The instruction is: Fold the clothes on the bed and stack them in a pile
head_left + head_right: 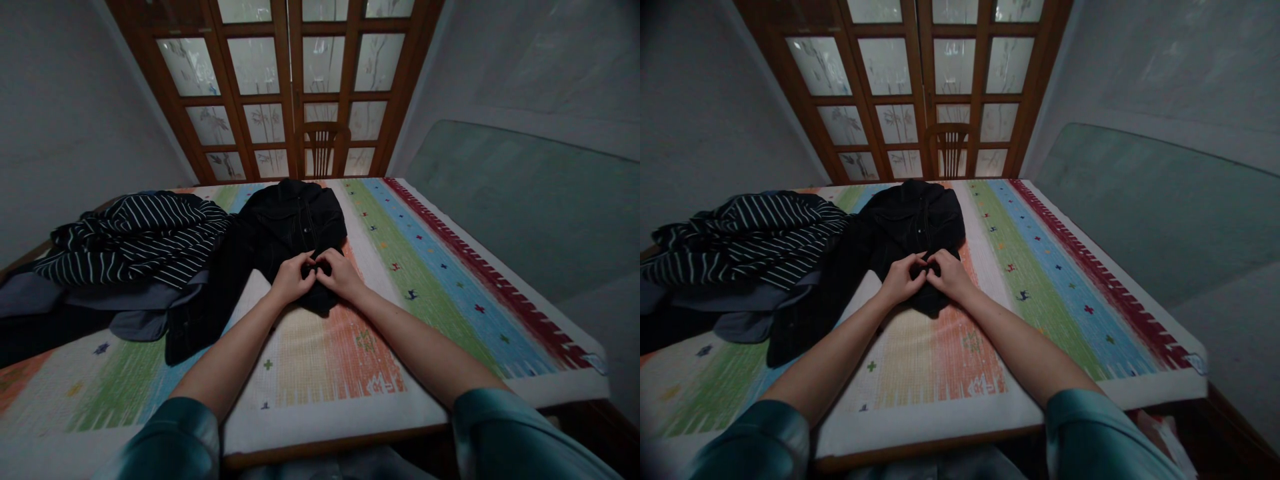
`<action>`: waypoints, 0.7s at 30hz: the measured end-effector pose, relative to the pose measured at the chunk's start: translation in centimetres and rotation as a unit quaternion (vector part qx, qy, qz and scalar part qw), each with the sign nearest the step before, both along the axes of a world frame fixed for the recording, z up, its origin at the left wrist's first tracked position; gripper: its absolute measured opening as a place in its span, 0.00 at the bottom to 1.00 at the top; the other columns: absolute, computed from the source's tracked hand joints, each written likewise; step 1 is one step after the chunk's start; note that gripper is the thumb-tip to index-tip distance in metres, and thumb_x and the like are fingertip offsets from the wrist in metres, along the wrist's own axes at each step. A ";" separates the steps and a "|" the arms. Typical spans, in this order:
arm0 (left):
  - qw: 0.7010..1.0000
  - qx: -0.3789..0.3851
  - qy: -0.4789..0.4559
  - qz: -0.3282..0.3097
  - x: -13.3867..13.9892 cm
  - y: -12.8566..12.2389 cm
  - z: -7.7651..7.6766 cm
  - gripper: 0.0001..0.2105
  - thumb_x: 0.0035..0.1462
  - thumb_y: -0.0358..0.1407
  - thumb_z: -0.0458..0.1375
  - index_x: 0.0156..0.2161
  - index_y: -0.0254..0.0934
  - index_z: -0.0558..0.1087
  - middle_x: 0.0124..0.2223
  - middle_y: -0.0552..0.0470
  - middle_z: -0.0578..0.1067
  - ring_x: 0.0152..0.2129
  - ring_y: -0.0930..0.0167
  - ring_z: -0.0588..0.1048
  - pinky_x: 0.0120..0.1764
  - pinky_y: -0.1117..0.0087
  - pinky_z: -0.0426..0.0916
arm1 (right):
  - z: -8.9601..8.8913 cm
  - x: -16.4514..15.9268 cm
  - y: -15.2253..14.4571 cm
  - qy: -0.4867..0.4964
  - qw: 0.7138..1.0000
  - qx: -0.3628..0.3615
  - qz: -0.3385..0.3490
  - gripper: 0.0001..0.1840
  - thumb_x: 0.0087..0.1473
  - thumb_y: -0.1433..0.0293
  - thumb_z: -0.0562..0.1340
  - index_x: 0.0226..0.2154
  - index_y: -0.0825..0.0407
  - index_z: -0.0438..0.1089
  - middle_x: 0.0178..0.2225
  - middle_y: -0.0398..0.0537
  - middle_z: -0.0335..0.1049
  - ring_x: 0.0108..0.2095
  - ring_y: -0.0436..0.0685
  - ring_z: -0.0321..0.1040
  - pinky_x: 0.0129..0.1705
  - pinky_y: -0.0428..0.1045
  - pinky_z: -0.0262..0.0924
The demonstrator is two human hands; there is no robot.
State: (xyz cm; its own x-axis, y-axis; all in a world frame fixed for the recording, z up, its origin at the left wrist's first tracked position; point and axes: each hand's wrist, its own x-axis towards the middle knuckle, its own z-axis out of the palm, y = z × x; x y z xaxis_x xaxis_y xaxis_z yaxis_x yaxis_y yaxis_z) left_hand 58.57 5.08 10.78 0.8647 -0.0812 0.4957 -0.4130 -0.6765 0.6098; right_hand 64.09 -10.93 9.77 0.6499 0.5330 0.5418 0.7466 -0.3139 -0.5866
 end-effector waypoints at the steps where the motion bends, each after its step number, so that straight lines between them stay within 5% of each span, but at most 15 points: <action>1: 1.000 -0.010 -0.001 0.002 0.0 -0.1 0.0 0.06 0.52 0.30 0.57 0.37 0.37 0.73 0.48 0.44 0.78 0.44 0.64 0.77 0.46 0.62 0.72 | 0.0 0.0 0.0 -0.001 1.000 0.001 -0.005 0.08 0.48 0.74 0.60 0.34 0.50 0.67 0.35 0.48 0.67 0.38 0.57 0.65 0.42 0.52 0.61; 6: 0.999 -0.034 -0.021 0.011 0.4 -0.3 -0.2 0.03 0.55 0.31 0.56 0.34 0.36 0.71 0.44 0.45 0.77 0.40 0.67 0.77 0.44 0.65 0.72 | -0.2 -0.2 0.1 -0.006 1.000 0.011 -0.017 0.04 0.48 0.73 0.59 0.30 0.50 0.67 0.32 0.48 0.66 0.36 0.57 0.64 0.41 0.51 0.61; 12: 0.998 -0.013 -0.035 0.057 0.5 0.2 -0.6 0.15 0.56 0.37 0.58 0.48 0.35 0.68 0.47 0.44 0.74 0.44 0.66 0.74 0.48 0.62 0.71 | -0.4 0.4 -0.4 0.084 0.985 0.125 -0.086 0.06 0.51 0.66 0.58 0.28 0.50 0.68 0.29 0.46 0.69 0.33 0.56 0.66 0.39 0.51 0.61; 16: 0.989 0.093 -0.053 0.106 0.7 0.2 -1.1 0.19 0.60 0.40 0.53 0.55 0.36 0.66 0.61 0.40 0.65 0.59 0.60 0.64 0.59 0.53 0.60 | -0.9 2.0 -1.1 0.283 0.911 0.258 -0.154 0.11 0.51 0.61 0.59 0.32 0.51 0.69 0.29 0.45 0.70 0.28 0.53 0.66 0.30 0.48 0.61; 21: 0.983 0.155 0.005 0.093 1.3 0.3 -1.8 0.20 0.63 0.42 0.50 0.57 0.37 0.69 0.64 0.39 0.62 0.60 0.58 0.62 0.58 0.51 0.61 | -0.6 3.6 -1.7 0.446 0.818 0.343 -0.120 0.08 0.49 0.62 0.62 0.30 0.51 0.67 0.29 0.44 0.73 0.24 0.49 0.66 0.23 0.44 0.58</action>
